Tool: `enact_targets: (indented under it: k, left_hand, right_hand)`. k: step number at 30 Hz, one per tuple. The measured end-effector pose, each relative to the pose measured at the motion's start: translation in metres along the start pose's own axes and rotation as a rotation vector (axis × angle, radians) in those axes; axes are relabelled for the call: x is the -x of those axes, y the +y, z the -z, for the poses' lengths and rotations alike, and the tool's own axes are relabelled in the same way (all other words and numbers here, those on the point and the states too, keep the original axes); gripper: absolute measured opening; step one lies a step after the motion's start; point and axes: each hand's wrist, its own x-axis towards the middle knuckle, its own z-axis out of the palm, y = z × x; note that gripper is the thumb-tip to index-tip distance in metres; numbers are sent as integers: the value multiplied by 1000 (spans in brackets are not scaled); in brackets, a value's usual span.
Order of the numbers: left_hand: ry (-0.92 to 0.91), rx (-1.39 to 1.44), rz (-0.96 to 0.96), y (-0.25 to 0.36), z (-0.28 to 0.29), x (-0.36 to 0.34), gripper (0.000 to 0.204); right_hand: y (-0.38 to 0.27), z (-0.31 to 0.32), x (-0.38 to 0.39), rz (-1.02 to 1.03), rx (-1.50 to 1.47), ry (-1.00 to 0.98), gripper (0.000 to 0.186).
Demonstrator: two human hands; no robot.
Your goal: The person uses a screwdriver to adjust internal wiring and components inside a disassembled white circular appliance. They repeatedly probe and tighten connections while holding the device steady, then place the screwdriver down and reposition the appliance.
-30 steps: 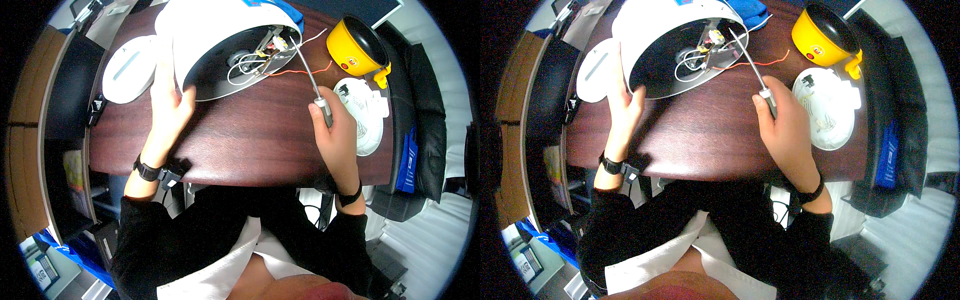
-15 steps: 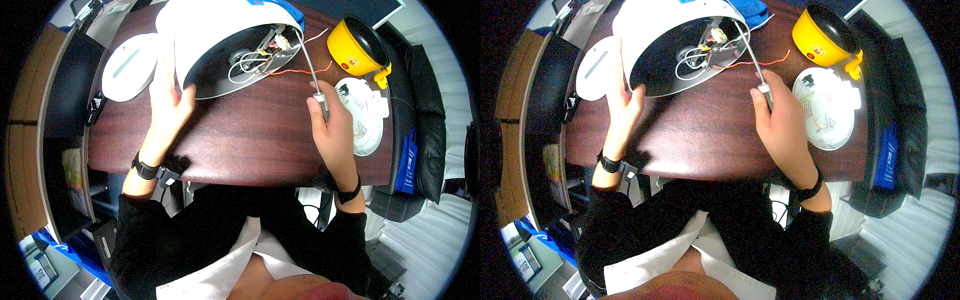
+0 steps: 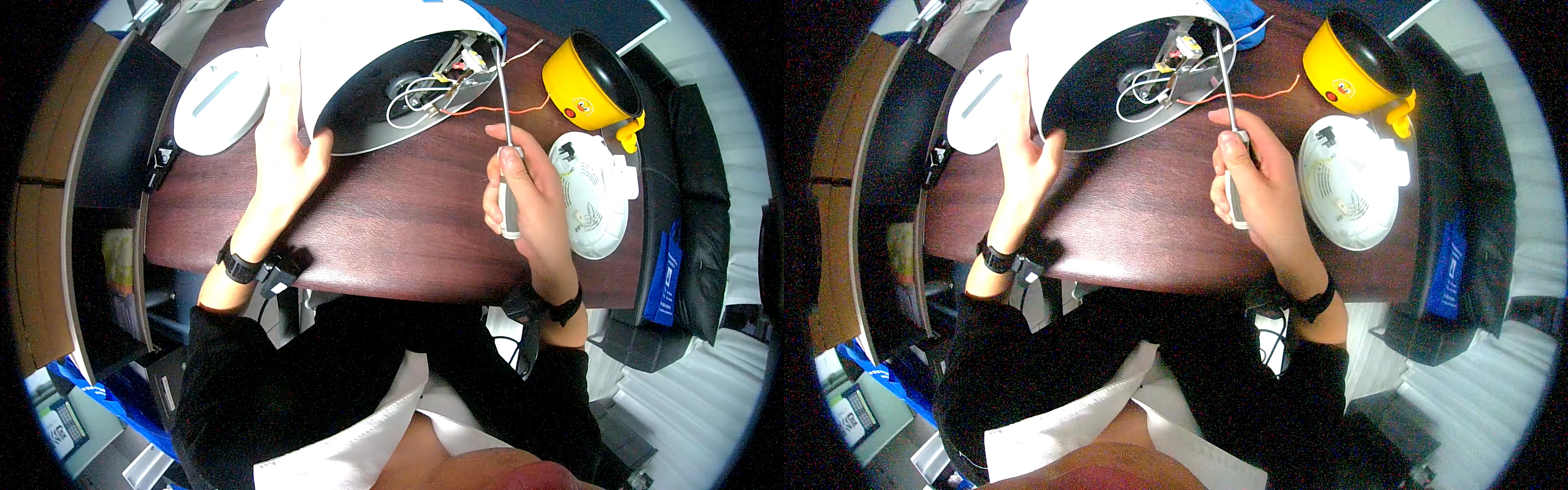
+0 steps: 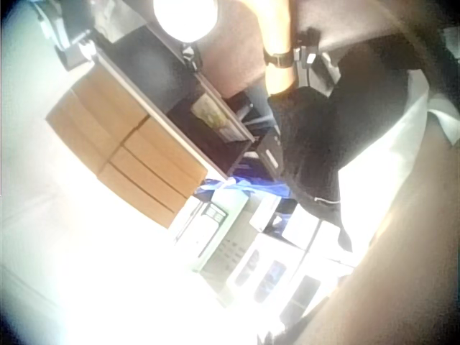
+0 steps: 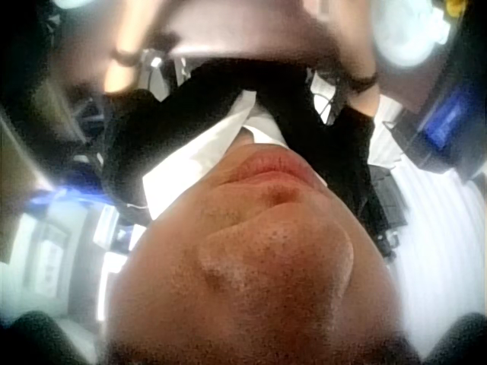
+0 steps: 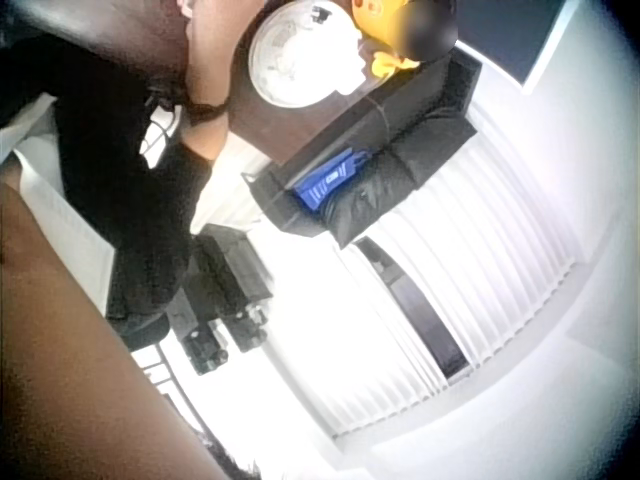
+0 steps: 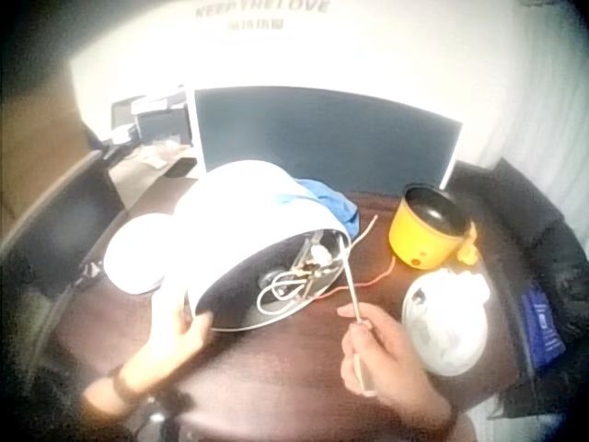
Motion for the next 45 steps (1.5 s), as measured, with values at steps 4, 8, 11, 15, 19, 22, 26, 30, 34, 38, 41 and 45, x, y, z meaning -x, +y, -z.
enact_targets:
  k: [4, 8, 11, 15, 19, 22, 26, 30, 34, 38, 41, 45]
  left_hand:
    - [-5, -19, 0, 2, 1, 0, 90]
    - [-1, -7, 8, 3, -1, 0, 90]
    - [-4, -23, 9, 3, 0, 1, 90]
    - [-7, -4, 33, 5, -1, 1, 89]
    - [10, -33, 16, 3, 0, 2, 88]
    - [4, 15, 41, 1, -1, 2, 88]
    - [17, 13, 60, -1, 0, 4, 93]
    - [19, 14, 53, 1, 1, 3, 93]
    - [14, -23, 38, -3, 1, 5, 93]
    - [19, -7, 5, -2, 1, 3, 87]
    - [19, -15, 23, -2, 1, 4, 87]
    - [31, -11, 23, -3, 1, 3, 88]
  right_hand:
    - [5, -4, -2, -42, -222, -66, 34]
    - [9, -2, -4, -62, -487, -193, 37]
    - [10, -1, -3, -85, -677, -290, 39]
    - [3, -17, 1, -119, -909, -243, 44]
    - [2, -15, 0, -135, -920, -289, 44]
    - [-3, -14, 4, -82, -392, -98, 38]
    - [1, 4, -1, 70, 440, 133, 30]
    - [-6, 1, 0, 347, 1113, 342, 32]
    - [-10, -4, 1, 362, 1258, 350, 29]
    - [-9, -2, -3, 110, 986, 238, 29]
    - [-7, 9, -6, -14, 232, -24, 28]
    - [-5, 6, -8, -64, -291, -192, 35]
